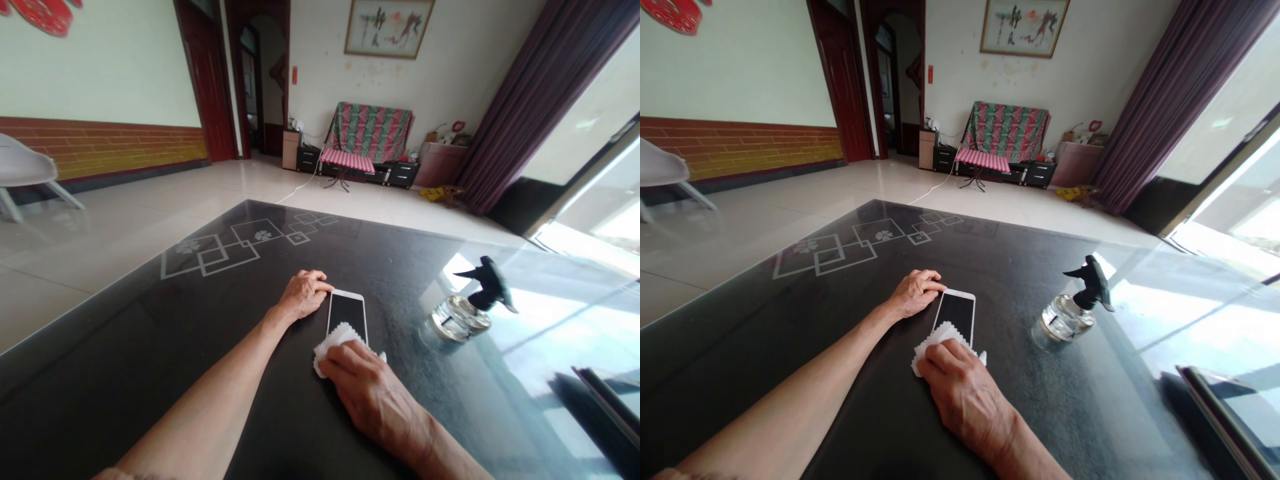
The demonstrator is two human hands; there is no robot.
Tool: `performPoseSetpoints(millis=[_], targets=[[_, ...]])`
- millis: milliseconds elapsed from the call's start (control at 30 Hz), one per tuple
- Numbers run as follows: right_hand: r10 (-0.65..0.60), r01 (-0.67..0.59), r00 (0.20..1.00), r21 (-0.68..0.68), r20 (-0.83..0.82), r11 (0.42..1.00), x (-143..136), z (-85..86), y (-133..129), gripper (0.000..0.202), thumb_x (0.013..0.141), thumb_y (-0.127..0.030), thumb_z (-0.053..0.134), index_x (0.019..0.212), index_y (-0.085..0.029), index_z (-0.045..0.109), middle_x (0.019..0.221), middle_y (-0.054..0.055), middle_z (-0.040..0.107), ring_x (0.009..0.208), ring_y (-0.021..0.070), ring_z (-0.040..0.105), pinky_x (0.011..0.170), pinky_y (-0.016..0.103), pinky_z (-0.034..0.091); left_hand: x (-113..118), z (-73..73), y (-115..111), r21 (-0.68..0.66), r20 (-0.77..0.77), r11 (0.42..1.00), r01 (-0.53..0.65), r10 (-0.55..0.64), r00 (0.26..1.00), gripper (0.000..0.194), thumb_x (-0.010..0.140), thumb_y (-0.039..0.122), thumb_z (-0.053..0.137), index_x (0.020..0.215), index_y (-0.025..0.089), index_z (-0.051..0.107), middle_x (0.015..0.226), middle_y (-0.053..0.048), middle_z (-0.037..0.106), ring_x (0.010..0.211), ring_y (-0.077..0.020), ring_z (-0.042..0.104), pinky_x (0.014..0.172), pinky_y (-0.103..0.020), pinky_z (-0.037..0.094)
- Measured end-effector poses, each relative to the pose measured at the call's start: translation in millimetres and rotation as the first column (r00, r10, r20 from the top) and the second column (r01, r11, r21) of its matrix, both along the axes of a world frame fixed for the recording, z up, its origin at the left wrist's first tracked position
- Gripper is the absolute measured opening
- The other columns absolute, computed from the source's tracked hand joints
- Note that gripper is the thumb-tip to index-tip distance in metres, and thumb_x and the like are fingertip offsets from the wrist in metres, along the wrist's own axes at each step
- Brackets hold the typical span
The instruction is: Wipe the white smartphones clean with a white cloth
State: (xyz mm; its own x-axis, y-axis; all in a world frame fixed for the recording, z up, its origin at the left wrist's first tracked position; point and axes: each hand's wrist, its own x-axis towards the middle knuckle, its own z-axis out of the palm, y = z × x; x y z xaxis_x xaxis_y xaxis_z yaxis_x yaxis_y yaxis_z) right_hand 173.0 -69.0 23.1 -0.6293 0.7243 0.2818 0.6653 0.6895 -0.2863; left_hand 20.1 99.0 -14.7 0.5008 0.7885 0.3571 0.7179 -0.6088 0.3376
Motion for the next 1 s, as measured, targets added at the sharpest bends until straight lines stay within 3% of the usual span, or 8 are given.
performPoseSetpoints(millis=[267,433,700,800,1000], targets=[[0.031,-0.031,0.998,0.005,-0.059,1.0,24,3.5,-3,0.027,0.089,-0.006,0.041,0.101,-0.019,0.062,0.09,0.006,0.059,0.085,0.0188,0.051,0.075,0.032,0.049,-2,-1.5,2,-0.001,0.016,1.0,0.021,-0.021,1.0,0.03,0.083,0.015,0.055,0.096,0.033,0.075,0.117,0.004,0.064,0.099,-0.0188,0.058,0.094,-0.033,0.047],[0.037,-0.032,0.995,0.046,-0.094,0.998,41,-4.8,-3,0.027,0.087,-0.007,0.043,0.102,-0.017,0.062,0.091,0.008,0.058,0.086,0.0195,0.05,0.075,0.034,0.048,-3,-3.5,4,-0.006,0.02,1.0,0.021,-0.02,1.0,0.033,0.081,0.013,0.054,0.098,0.033,0.074,0.117,0.004,0.065,0.101,-0.0196,0.058,0.094,-0.033,0.047],[-0.069,0.079,0.986,0.062,-0.149,0.995,63,-16.4,5,0.022,0.087,-0.01,0.044,0.097,-0.017,0.062,0.089,0.008,0.056,0.083,0.0186,0.051,0.074,0.033,0.046,-5,-6.6,6,-0.005,0.02,1.0,0.025,-0.025,0.999,0.033,0.081,0.013,0.056,0.099,0.035,0.074,0.118,0.005,0.064,0.103,-0.0189,0.058,0.098,-0.034,0.046],[-0.071,0.077,0.99,0.047,-0.122,0.996,64,-13.8,4,0.022,0.088,-0.01,0.043,0.098,-0.017,0.062,0.09,0.008,0.056,0.084,0.0191,0.05,0.075,0.034,0.046,-5,-5.5,6,-0.006,0.021,1.0,0.027,-0.027,0.999,0.033,0.081,0.012,0.056,0.099,0.034,0.074,0.118,0.005,0.064,0.103,-0.0194,0.058,0.097,-0.034,0.046],[0.042,-0.042,0.997,0.0,-0.067,0.999,44,-2.3,-4,0.024,0.089,-0.007,0.042,0.099,-0.016,0.061,0.094,0.008,0.058,0.088,0.0193,0.049,0.081,0.034,0.045,-5,-3.6,4,-0.011,0.026,0.999,0.031,-0.031,0.999,0.032,0.081,0.012,0.056,0.098,0.032,0.074,0.118,0.003,0.064,0.104,-0.0208,0.057,0.097,-0.036,0.046]])
